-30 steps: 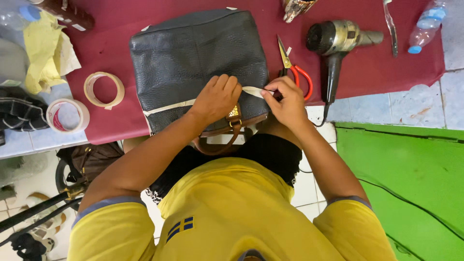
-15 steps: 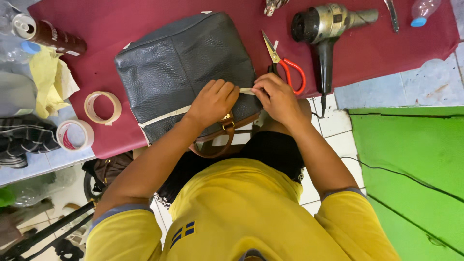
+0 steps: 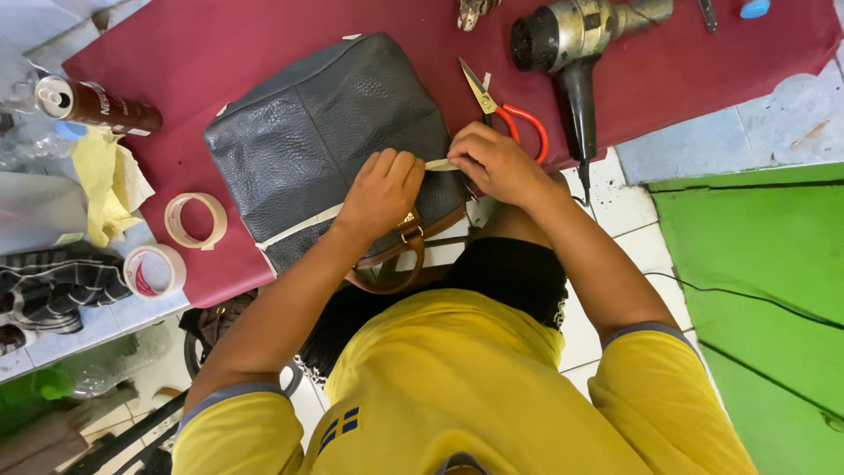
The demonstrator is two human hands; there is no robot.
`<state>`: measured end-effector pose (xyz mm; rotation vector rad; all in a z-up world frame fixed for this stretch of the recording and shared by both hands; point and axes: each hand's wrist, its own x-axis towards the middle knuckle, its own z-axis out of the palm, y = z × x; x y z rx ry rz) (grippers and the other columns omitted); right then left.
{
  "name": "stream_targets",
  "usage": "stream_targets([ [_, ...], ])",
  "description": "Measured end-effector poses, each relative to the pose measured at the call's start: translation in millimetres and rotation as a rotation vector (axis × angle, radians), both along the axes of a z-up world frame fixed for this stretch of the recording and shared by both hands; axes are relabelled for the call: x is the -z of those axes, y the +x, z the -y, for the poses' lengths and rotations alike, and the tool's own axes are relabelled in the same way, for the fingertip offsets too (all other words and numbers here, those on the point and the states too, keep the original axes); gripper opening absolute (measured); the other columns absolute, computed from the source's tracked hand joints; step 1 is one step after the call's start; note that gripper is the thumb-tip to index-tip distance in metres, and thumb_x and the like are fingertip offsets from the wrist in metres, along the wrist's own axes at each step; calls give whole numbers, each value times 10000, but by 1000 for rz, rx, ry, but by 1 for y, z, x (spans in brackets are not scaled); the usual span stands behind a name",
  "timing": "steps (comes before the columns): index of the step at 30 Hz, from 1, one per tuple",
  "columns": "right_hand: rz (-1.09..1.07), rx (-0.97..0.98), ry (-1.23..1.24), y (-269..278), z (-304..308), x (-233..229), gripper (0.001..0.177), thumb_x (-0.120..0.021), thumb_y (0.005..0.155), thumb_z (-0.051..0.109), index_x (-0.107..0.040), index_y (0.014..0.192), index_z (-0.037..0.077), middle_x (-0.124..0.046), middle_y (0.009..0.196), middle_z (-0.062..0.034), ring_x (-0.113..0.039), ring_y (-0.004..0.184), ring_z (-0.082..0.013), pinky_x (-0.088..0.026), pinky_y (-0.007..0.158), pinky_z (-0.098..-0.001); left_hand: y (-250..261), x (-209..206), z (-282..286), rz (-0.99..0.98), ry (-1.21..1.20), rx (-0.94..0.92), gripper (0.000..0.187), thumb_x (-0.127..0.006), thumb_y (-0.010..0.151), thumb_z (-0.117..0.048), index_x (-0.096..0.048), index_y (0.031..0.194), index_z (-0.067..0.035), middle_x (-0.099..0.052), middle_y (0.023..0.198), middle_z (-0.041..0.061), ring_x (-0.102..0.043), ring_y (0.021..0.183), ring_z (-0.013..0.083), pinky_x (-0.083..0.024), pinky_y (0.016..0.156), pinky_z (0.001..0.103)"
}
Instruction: The person applies masking tape to the edges of a black handbag, then uses a brush to apply a dark liquid to the taped areas. Finally, they use a hairdryer to dry the treated sections.
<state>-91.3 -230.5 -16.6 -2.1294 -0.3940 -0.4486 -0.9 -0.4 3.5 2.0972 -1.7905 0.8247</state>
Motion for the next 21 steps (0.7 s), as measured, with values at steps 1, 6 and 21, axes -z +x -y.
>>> stream_targets([
  [1, 1, 4, 1, 0, -1, 2, 46, -713, 989, 54, -673, 1006, 39, -687, 1020, -130, -718, 913, -380, -589, 770, -443, 0, 1, 0, 1, 1, 4, 181, -502, 1025, -62, -642, 917, -22, -460, 803, 89, -513, 703, 271, -448, 649, 360],
  [6, 84, 152, 82, -4, -7, 23, 179, -784, 941, 105, -676, 1076, 55, -656, 998, -109, -712, 885, -344, -598, 738, -416, 2, 5, 0, 22, -16, 2, 183, -519, 1022, -79, -642, 894, -35, -464, 786, 83, -520, 691, 274, -444, 642, 366],
  [21, 301, 459, -387, -22, -32, 2, 96, -744, 966, 235, -793, 979, 154, -671, 899, -17, -616, 830, -257, -457, 676, -379, -3, -1, -1, -31, -20, -37, 221, -442, 1047, -63, -639, 956, -26, -483, 828, 96, -531, 724, 283, -480, 679, 363],
])
